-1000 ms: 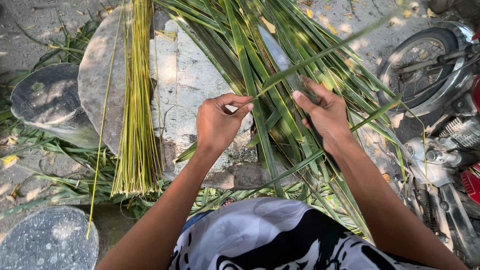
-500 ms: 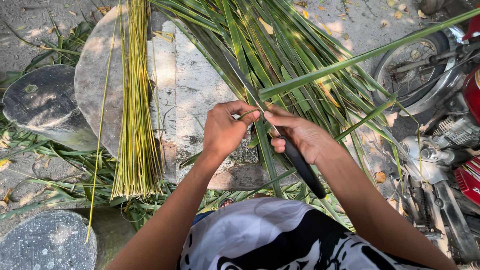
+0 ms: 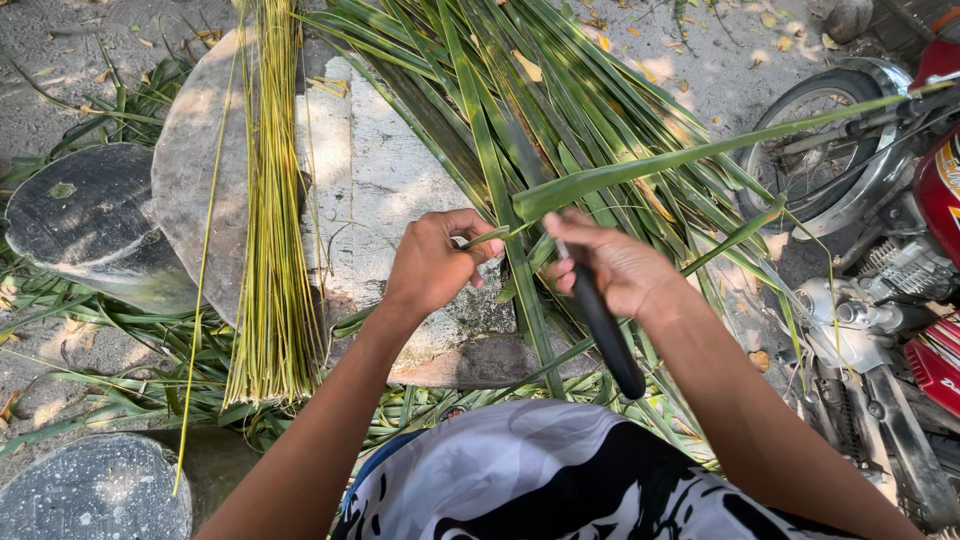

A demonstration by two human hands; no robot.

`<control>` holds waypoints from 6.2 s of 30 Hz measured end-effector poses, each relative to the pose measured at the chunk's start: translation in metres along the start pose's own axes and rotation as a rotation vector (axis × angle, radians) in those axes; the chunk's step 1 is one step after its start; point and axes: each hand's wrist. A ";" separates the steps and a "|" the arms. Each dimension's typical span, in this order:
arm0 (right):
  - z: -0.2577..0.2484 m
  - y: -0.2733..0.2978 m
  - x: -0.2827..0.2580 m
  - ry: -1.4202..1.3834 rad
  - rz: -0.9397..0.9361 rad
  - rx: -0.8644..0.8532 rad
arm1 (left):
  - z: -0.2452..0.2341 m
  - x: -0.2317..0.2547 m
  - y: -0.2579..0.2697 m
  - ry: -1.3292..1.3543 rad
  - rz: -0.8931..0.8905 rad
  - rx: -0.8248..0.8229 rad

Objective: The person uses a knife to strip leaves from a palm branch and then scrapes the surface of the midribs.

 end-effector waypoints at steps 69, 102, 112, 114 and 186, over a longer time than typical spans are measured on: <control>-0.154 0.058 0.043 0.001 -0.312 0.105 | 0.167 0.006 -0.013 0.140 -0.176 -0.048; -0.131 -0.060 -0.079 -0.685 -0.536 -0.207 | 0.115 -0.068 0.063 -0.391 -0.248 -0.299; -0.207 -0.059 -0.085 -1.129 -0.430 -0.009 | 0.145 -0.109 0.072 -0.116 0.151 -0.331; -0.205 -0.056 -0.079 -1.186 -0.384 -0.012 | 0.170 -0.101 0.074 -0.179 0.122 -0.298; 0.059 0.215 0.177 0.637 -0.144 -0.343 | 0.007 -0.044 0.255 0.447 -0.052 -0.132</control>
Point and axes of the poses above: each hand's wrist, its own y-axis away from the middle knuckle, its own z-axis out of the palm, x = y × z, and after that the axes turned 8 degrees about -y, right-handed
